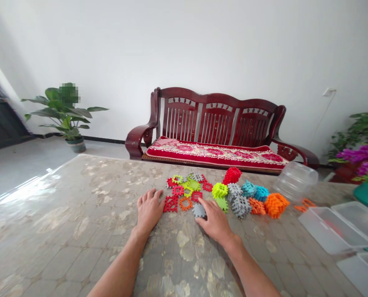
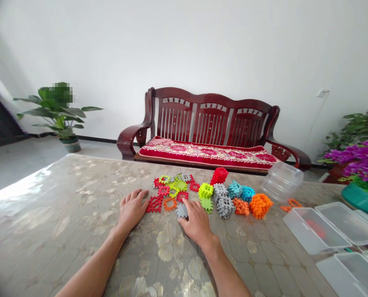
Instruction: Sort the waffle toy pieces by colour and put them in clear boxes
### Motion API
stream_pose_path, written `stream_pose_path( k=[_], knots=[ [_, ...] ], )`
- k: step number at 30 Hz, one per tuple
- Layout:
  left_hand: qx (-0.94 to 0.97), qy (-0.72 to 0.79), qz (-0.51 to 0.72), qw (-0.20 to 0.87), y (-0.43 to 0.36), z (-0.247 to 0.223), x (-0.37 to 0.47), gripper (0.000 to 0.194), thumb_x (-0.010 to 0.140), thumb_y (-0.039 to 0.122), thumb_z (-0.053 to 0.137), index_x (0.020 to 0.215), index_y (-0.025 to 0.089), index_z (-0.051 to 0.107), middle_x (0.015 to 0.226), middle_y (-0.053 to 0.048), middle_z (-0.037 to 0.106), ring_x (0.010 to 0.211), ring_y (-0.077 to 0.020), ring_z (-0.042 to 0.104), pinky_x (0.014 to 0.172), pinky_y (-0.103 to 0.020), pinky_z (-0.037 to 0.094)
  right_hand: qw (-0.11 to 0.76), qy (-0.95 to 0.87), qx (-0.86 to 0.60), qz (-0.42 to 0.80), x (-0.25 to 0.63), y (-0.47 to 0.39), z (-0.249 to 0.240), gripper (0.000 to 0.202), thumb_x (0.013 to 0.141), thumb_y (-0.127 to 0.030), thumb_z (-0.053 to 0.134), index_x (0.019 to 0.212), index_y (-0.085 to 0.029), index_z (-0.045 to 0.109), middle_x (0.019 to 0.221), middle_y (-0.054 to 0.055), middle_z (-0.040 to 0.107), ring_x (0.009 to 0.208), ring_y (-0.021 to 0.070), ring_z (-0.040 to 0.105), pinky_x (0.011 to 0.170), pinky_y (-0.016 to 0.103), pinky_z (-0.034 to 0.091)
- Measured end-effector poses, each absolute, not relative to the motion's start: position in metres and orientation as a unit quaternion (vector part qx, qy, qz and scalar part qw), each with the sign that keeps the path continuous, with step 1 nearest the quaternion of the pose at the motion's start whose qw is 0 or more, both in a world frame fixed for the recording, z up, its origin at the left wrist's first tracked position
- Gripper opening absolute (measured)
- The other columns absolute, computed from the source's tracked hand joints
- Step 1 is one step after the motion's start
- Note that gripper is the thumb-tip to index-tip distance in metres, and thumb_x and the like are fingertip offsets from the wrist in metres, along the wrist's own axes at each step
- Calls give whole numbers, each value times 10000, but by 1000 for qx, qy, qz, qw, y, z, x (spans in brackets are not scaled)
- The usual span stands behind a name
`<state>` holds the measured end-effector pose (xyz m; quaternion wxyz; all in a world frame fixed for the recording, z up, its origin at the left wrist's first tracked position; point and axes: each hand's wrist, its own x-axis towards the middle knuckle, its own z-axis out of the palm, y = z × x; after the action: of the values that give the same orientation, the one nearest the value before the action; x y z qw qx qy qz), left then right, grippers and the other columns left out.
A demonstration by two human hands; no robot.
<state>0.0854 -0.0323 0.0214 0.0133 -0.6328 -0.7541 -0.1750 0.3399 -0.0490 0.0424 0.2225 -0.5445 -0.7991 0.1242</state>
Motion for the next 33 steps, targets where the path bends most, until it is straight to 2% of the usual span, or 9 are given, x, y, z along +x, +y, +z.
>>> stream_pose_path(
  k=[7,11,14,16,20,24,28,33],
  knots=[
    [-637,-750,-174,13,-32,22,85,405,932,354,444,1286,259,616,1382,-95,561,1275,-278,483,1089,-440,313,219,-815,-521,125,340,-51,44,596,757,-186,612,1348,-205,542,1228,82,641,1157,251,548,1022,388,415],
    [-635,-753,-173,10,-32,21,85,409,936,365,439,1290,259,614,1390,-94,555,1269,-285,486,1085,-452,313,289,-801,-511,117,357,-42,55,563,758,-200,613,1317,-235,554,1255,63,632,1163,230,557,1027,381,425],
    [-634,-754,-173,11,-31,20,85,405,935,364,441,1286,263,616,1389,-91,557,1271,-285,482,1086,-452,311,357,-759,-537,88,390,-24,67,546,776,-236,610,1317,-238,541,1259,77,625,1160,238,563,1025,413,431],
    [-634,-754,-172,10,-31,20,85,403,935,362,440,1287,269,614,1393,-86,555,1271,-284,481,1087,-450,308,372,-743,-552,70,417,-10,75,545,778,-266,616,1316,-248,535,1224,78,639,1127,247,581,1008,437,441],
    [-632,-756,-168,11,-31,20,85,403,932,360,446,1290,273,610,1394,-81,553,1271,-278,484,1088,-439,309,348,-731,-585,43,464,14,81,551,768,-285,630,1309,-241,534,1190,78,649,1107,244,597,999,437,448],
    [-632,-757,-166,15,-31,21,85,401,928,358,455,1286,273,614,1390,-81,556,1266,-280,490,1082,-441,316,315,-737,-595,57,484,27,79,579,745,-238,636,1315,-237,532,1207,84,654,1128,239,604,1004,427,450],
    [-633,-756,-168,16,-31,21,85,402,931,356,447,1286,272,616,1391,-84,556,1257,-280,496,1080,-446,317,296,-736,-605,69,485,28,78,592,753,-213,635,1334,-234,527,1232,88,656,1156,243,596,1024,436,440],
    [-634,-755,-166,15,-31,22,86,406,932,355,444,1289,267,616,1390,-88,556,1261,-284,493,1078,-448,320,315,-742,-591,44,452,4,83,449,805,-207,585,1249,-265,617,1172,58,686,1119,225,609,1017,419,444]
  ],
)
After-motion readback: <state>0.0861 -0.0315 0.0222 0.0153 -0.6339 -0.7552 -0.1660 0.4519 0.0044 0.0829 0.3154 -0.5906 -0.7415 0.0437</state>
